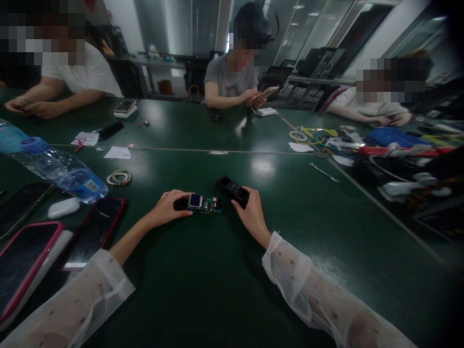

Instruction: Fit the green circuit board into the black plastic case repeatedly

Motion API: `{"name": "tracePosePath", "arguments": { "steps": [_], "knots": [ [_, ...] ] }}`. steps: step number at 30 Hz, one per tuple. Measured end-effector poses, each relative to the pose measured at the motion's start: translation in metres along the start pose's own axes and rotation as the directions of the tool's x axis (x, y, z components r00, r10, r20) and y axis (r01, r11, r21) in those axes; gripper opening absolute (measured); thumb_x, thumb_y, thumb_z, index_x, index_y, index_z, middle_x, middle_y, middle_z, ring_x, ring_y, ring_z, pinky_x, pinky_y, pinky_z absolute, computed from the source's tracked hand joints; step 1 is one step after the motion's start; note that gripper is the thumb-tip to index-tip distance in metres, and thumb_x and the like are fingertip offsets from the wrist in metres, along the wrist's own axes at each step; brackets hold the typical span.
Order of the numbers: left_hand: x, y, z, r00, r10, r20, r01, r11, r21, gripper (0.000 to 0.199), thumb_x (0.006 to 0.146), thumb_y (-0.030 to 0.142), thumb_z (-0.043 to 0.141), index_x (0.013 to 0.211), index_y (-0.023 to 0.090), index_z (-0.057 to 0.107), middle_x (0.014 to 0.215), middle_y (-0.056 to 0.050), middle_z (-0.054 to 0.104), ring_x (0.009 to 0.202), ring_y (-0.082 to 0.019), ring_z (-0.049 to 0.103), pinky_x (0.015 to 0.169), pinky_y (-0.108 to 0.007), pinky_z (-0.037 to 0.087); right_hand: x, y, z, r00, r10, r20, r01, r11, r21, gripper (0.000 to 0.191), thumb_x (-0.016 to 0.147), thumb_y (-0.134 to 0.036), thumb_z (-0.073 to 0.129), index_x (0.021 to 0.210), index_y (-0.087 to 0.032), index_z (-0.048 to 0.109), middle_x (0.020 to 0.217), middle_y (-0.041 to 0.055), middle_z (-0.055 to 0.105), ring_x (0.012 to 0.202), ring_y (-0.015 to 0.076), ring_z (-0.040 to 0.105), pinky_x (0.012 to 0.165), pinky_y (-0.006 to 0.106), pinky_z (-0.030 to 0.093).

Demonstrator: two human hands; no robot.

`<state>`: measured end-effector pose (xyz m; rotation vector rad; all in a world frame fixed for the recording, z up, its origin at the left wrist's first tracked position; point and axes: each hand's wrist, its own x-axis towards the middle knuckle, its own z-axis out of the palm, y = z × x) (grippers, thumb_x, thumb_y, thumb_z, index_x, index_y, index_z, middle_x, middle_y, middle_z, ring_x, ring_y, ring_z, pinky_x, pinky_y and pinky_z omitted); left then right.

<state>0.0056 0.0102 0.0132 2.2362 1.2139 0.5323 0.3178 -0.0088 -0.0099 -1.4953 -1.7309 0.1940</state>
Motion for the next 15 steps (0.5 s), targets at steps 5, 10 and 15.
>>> {"name": "tracePosePath", "arguments": {
  "steps": [5,10,15],
  "knots": [
    [0.000,0.000,0.000,1.000,0.005,-0.004,-0.005,1.000,-0.002,0.058,0.082,0.051,0.066,0.134,0.033,0.049,0.128,-0.004,0.057,0.119,-0.028,0.049,0.103,-0.048,0.032,-0.001,-0.009,-0.005,0.995,-0.013,-0.098,0.021,0.997,0.074,0.051,0.087,-0.031,0.058,0.132,-0.016,0.041,0.118,0.0144,0.051,0.109,0.0274,0.053,0.095,0.050,0.047],
    [0.001,0.000,0.001,1.000,0.020,-0.007,-0.020,1.000,0.020,0.058,0.081,0.050,0.066,0.134,0.034,0.048,0.128,-0.003,0.058,0.119,-0.027,0.050,0.103,-0.046,0.033,-0.007,-0.029,-0.008,0.988,-0.027,-0.152,0.053,0.985,0.166,0.054,0.090,-0.036,0.055,0.139,-0.024,0.034,0.125,0.0117,0.049,0.116,0.0262,0.051,0.098,0.050,0.046],
    [0.001,-0.004,0.004,0.999,0.024,-0.043,-0.023,1.000,0.017,0.058,0.080,0.050,0.068,0.132,0.031,0.050,0.127,-0.004,0.058,0.119,-0.028,0.051,0.102,-0.045,0.034,-0.015,-0.045,-0.003,0.987,-0.157,-0.029,0.160,0.966,0.205,0.059,0.090,-0.032,0.056,0.142,-0.026,0.030,0.129,0.0118,0.046,0.121,0.0260,0.048,0.102,0.049,0.045]
  ]
}}
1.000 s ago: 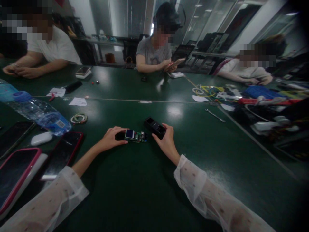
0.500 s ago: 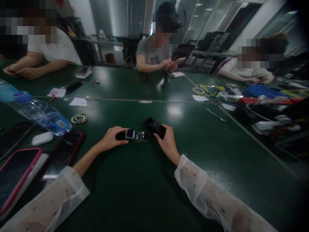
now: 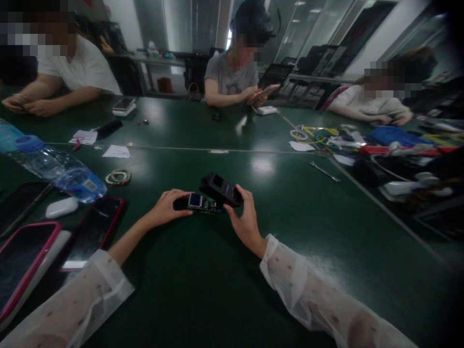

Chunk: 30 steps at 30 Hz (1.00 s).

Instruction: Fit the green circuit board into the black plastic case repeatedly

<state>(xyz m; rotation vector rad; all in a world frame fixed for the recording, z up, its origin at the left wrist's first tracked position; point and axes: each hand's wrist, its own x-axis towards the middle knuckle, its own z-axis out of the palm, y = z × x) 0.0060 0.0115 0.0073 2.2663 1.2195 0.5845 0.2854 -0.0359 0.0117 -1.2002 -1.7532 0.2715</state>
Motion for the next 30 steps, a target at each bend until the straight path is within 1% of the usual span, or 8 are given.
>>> {"name": "tracePosePath", "arguments": {
  "steps": [3,6,9,12,15,17,22,30],
  "knots": [
    [0.000,-0.003,0.003,1.000,-0.012,-0.024,0.012,1.000,0.006,0.059,0.077,0.052,0.069,0.128,0.029,0.052,0.127,-0.005,0.058,0.120,-0.029,0.050,0.102,-0.047,0.034,-0.002,-0.004,0.002,0.991,-0.066,0.114,0.065,0.998,0.017,0.061,0.091,-0.028,0.055,0.145,-0.026,0.026,0.131,0.0123,0.044,0.124,0.0255,0.047,0.105,0.049,0.044],
    [0.000,-0.006,0.005,0.999,-0.016,-0.050,0.016,1.000,0.012,0.056,0.075,0.053,0.071,0.122,0.025,0.056,0.125,-0.006,0.060,0.118,-0.029,0.052,0.103,-0.046,0.035,-0.001,-0.005,0.003,0.978,-0.103,0.184,0.101,0.995,0.022,0.061,0.092,-0.026,0.053,0.146,-0.026,0.023,0.131,0.0128,0.042,0.125,0.0258,0.045,0.107,0.050,0.043],
    [0.000,-0.005,0.005,0.999,-0.025,-0.045,0.026,0.999,0.020,0.057,0.075,0.054,0.070,0.121,0.023,0.056,0.123,-0.007,0.060,0.116,-0.029,0.053,0.102,-0.046,0.036,0.000,-0.005,0.003,0.963,-0.113,0.246,0.109,0.994,0.028,0.062,0.093,-0.024,0.051,0.147,-0.026,0.021,0.132,0.0132,0.042,0.126,0.0267,0.045,0.106,0.051,0.043],
    [0.001,-0.002,0.003,0.999,-0.009,-0.033,0.009,1.000,0.019,0.060,0.076,0.054,0.070,0.126,0.025,0.053,0.124,-0.007,0.060,0.117,-0.029,0.053,0.103,-0.047,0.035,0.001,-0.005,0.003,0.943,-0.105,0.315,0.102,0.994,0.027,0.061,0.093,-0.022,0.050,0.147,-0.027,0.022,0.132,0.0135,0.042,0.125,0.0276,0.046,0.105,0.053,0.044],
    [0.000,0.003,-0.001,1.000,0.002,-0.019,-0.002,1.000,0.001,0.072,0.075,0.053,0.071,0.137,0.030,0.043,0.135,-0.006,0.054,0.123,-0.030,0.048,0.104,-0.048,0.033,0.002,-0.004,0.004,0.918,-0.097,0.385,0.095,0.995,0.023,0.061,0.090,-0.022,0.054,0.144,-0.026,0.027,0.131,0.0137,0.043,0.123,0.0280,0.049,0.103,0.054,0.046],
    [0.000,0.007,-0.003,1.000,-0.005,-0.005,0.005,1.000,-0.007,0.077,0.075,0.053,0.071,0.141,0.034,0.038,0.140,-0.005,0.050,0.125,-0.031,0.045,0.104,-0.048,0.032,0.002,-0.003,0.005,0.903,-0.091,0.419,0.090,0.996,0.024,0.061,0.089,-0.022,0.056,0.143,-0.026,0.029,0.131,0.0136,0.043,0.121,0.0281,0.050,0.102,0.054,0.047],
    [-0.001,0.010,-0.004,1.000,-0.025,0.005,0.025,1.000,0.011,0.074,0.074,0.055,0.071,0.139,0.034,0.042,0.135,-0.005,0.052,0.122,-0.031,0.046,0.102,-0.047,0.034,0.002,0.002,0.007,0.898,-0.091,0.431,0.085,0.996,0.032,0.068,0.087,-0.021,0.059,0.144,-0.025,0.024,0.131,0.0134,0.045,0.119,0.0280,0.052,0.100,0.055,0.048],
    [-0.001,0.010,-0.003,1.000,-0.002,0.017,0.002,0.999,0.033,0.068,0.075,0.049,0.072,0.136,0.035,0.045,0.127,-0.005,0.054,0.119,-0.029,0.047,0.100,-0.046,0.034,0.004,0.002,0.006,0.899,-0.155,0.410,0.142,0.988,0.061,0.058,0.084,-0.019,0.061,0.135,-0.023,0.034,0.126,0.0130,0.047,0.118,0.0269,0.051,0.101,0.053,0.047]
  ]
}}
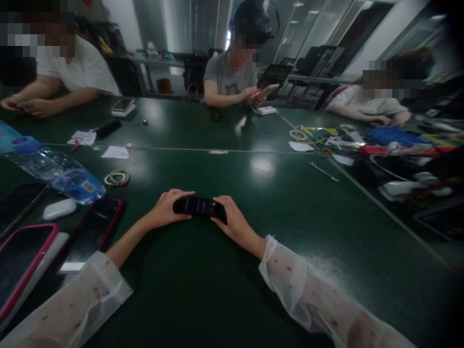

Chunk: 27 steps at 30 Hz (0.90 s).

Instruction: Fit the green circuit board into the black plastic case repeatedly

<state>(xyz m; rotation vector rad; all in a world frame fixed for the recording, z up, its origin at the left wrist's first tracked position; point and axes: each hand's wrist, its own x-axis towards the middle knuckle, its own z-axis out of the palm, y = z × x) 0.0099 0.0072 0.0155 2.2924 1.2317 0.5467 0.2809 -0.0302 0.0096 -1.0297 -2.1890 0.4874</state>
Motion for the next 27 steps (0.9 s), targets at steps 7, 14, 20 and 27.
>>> {"name": "tracePosePath", "arguments": {
  "steps": [7,14,20,27],
  "knots": [
    [0.0007,-0.0013,0.0001,1.000,0.005,0.005,-0.005,1.000,-0.018,0.065,0.076,0.047,0.072,0.135,0.035,0.047,0.128,-0.004,0.055,0.120,-0.029,0.047,0.102,-0.047,0.031,0.0000,-0.0005,-0.0011,1.000,0.031,0.001,-0.031,0.999,0.031,0.058,0.084,-0.019,0.062,0.135,-0.024,0.035,0.126,0.0121,0.047,0.118,0.0268,0.052,0.100,0.053,0.048],
    [0.0023,-0.0028,0.0007,1.000,-0.006,0.006,0.006,0.999,-0.033,0.065,0.075,0.048,0.073,0.134,0.035,0.048,0.127,-0.003,0.057,0.120,-0.028,0.049,0.103,-0.047,0.031,0.0009,-0.0009,-0.0021,0.999,0.054,0.004,-0.054,0.997,0.050,0.059,0.083,-0.018,0.062,0.134,-0.026,0.035,0.126,0.0119,0.047,0.119,0.0277,0.052,0.100,0.055,0.047],
    [0.0016,-0.0013,-0.0015,1.000,0.003,0.022,-0.002,0.999,-0.048,0.066,0.075,0.048,0.073,0.135,0.034,0.047,0.130,-0.003,0.057,0.121,-0.028,0.048,0.104,-0.048,0.029,0.0014,-0.0024,-0.0034,0.998,0.059,0.009,-0.060,0.997,0.056,0.058,0.082,-0.018,0.062,0.134,-0.025,0.035,0.125,0.0119,0.048,0.117,0.0270,0.053,0.100,0.054,0.048],
    [0.0024,-0.0035,0.0005,1.000,0.007,0.009,-0.006,0.999,-0.049,0.064,0.075,0.047,0.073,0.133,0.034,0.048,0.128,-0.003,0.059,0.119,-0.027,0.050,0.104,-0.047,0.030,0.0009,-0.0029,-0.0034,0.997,0.071,0.009,-0.071,0.996,0.048,0.058,0.082,-0.019,0.063,0.134,-0.025,0.036,0.126,0.0113,0.051,0.118,0.0265,0.054,0.100,0.054,0.047]
  ]
}}
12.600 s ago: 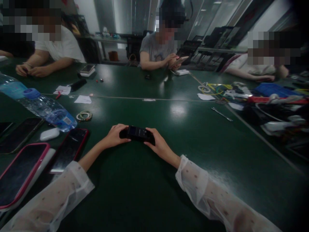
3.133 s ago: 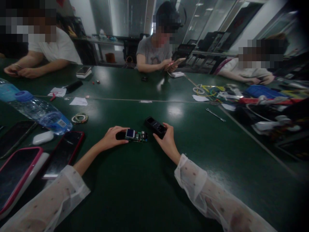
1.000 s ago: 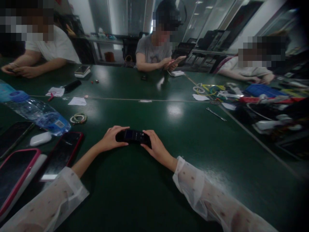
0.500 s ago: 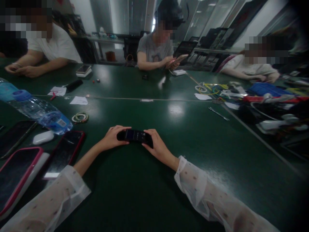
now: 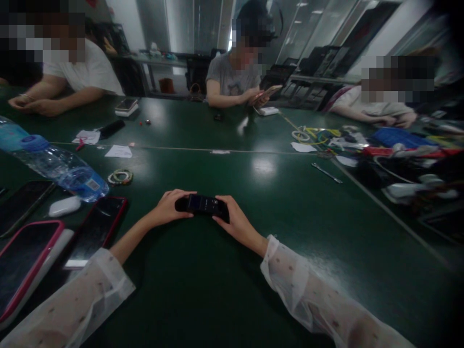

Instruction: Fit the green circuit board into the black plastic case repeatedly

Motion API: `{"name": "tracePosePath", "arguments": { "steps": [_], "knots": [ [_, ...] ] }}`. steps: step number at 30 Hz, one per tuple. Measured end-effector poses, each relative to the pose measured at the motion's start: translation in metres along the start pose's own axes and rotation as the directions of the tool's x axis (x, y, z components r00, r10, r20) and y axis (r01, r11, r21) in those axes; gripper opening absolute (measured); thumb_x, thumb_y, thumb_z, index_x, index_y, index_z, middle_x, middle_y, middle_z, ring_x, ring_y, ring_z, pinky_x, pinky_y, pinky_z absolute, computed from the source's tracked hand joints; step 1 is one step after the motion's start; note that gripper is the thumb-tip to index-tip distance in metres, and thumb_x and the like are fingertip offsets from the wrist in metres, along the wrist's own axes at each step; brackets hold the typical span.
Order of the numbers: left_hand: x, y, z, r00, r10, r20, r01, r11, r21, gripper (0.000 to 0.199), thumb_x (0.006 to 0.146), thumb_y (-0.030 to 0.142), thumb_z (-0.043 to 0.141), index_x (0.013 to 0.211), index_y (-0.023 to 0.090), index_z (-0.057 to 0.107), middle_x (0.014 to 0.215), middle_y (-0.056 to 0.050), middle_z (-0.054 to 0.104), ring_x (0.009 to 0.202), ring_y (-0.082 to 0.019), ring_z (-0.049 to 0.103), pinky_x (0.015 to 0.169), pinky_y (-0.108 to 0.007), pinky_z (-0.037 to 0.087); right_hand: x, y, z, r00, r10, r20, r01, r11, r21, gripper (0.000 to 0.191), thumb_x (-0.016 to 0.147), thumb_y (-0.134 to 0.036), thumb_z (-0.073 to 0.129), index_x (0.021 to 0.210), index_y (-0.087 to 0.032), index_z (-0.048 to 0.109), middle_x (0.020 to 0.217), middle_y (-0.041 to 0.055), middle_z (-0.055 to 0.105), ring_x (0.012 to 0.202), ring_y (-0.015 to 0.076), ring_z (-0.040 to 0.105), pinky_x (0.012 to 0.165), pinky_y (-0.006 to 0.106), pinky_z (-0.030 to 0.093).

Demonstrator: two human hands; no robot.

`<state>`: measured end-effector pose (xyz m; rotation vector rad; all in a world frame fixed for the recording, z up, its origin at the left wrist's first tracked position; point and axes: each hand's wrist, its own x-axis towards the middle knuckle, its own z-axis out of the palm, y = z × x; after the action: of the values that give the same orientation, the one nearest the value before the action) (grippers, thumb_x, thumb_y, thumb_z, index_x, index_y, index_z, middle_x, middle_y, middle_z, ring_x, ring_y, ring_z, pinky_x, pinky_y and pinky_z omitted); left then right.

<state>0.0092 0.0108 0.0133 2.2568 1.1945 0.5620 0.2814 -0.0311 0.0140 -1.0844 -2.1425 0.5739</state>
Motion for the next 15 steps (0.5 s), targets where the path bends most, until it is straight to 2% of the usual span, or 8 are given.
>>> {"name": "tracePosePath", "arguments": {
  "steps": [9,15],
  "knots": [
    [-0.0008,0.0006,-0.0017,1.000,-0.005,0.018,0.005,1.000,0.000,0.065,0.076,0.049,0.072,0.134,0.035,0.048,0.130,-0.003,0.058,0.121,-0.028,0.049,0.104,-0.048,0.030,-0.0010,0.0022,0.0009,0.999,0.037,0.020,-0.037,0.999,0.014,0.061,0.082,-0.020,0.065,0.134,-0.024,0.035,0.128,0.0108,0.052,0.119,0.0251,0.054,0.101,0.052,0.047],
    [-0.0008,-0.0026,0.0005,1.000,0.018,0.004,-0.018,1.000,0.010,0.065,0.075,0.048,0.073,0.133,0.034,0.048,0.130,-0.003,0.058,0.121,-0.027,0.049,0.104,-0.047,0.030,-0.0009,0.0024,0.0008,1.000,0.017,0.025,-0.018,1.000,0.019,0.060,0.083,-0.018,0.064,0.134,-0.025,0.035,0.127,0.0106,0.052,0.120,0.0253,0.053,0.102,0.053,0.046]
  ]
}}
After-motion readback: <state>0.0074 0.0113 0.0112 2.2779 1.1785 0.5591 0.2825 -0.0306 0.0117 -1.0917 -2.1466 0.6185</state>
